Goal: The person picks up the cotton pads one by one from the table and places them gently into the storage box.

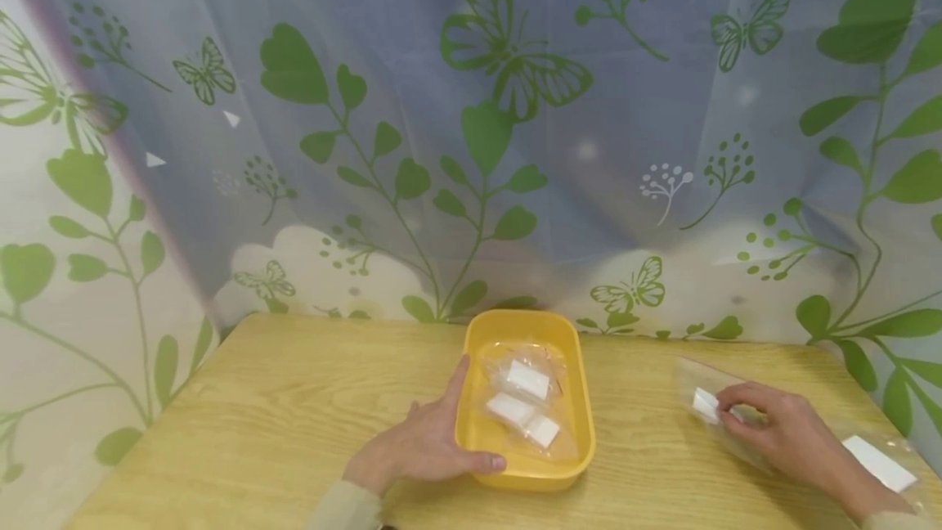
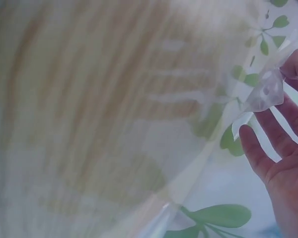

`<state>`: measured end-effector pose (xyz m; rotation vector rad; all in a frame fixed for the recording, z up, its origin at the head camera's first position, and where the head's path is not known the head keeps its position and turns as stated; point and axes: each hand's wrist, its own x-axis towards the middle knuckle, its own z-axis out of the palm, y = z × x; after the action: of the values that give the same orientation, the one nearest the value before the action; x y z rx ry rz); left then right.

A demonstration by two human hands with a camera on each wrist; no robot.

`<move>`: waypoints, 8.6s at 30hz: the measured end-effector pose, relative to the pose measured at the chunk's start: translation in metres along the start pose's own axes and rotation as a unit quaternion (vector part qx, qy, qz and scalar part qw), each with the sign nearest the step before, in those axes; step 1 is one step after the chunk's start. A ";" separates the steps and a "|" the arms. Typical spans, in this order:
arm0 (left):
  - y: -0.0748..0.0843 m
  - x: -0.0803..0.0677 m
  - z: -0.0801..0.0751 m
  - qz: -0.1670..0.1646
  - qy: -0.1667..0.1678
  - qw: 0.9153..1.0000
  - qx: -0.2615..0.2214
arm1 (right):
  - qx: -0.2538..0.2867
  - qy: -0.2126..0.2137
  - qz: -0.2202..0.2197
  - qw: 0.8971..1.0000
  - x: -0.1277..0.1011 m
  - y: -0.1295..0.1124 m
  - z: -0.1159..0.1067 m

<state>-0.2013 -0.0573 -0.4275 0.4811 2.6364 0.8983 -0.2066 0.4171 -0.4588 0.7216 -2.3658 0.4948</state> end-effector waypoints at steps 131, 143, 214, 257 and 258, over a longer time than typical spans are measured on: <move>0.000 0.000 0.000 0.003 0.015 1.000 0.013 | 0.033 -0.032 -0.170 0.984 0.124 -0.157 0.089; 0.000 0.000 0.000 0.003 0.014 1.000 0.013 | 0.039 -0.051 -0.170 0.983 0.121 -0.157 0.093; -0.002 0.002 0.000 0.007 0.014 1.000 0.012 | -0.121 -0.070 -0.036 0.990 0.093 -0.143 0.028; -0.001 -0.001 0.001 0.003 0.007 1.000 0.003 | -0.227 -0.183 0.168 0.942 0.010 -0.069 -0.015; -0.001 -0.002 0.001 0.003 0.006 1.000 0.004 | -0.231 -0.187 0.173 0.939 0.008 -0.067 -0.016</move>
<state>-0.1996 -0.0580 -0.4282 0.4865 2.6516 0.8969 -0.1644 0.3696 -0.4305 0.1875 -2.8336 -0.0843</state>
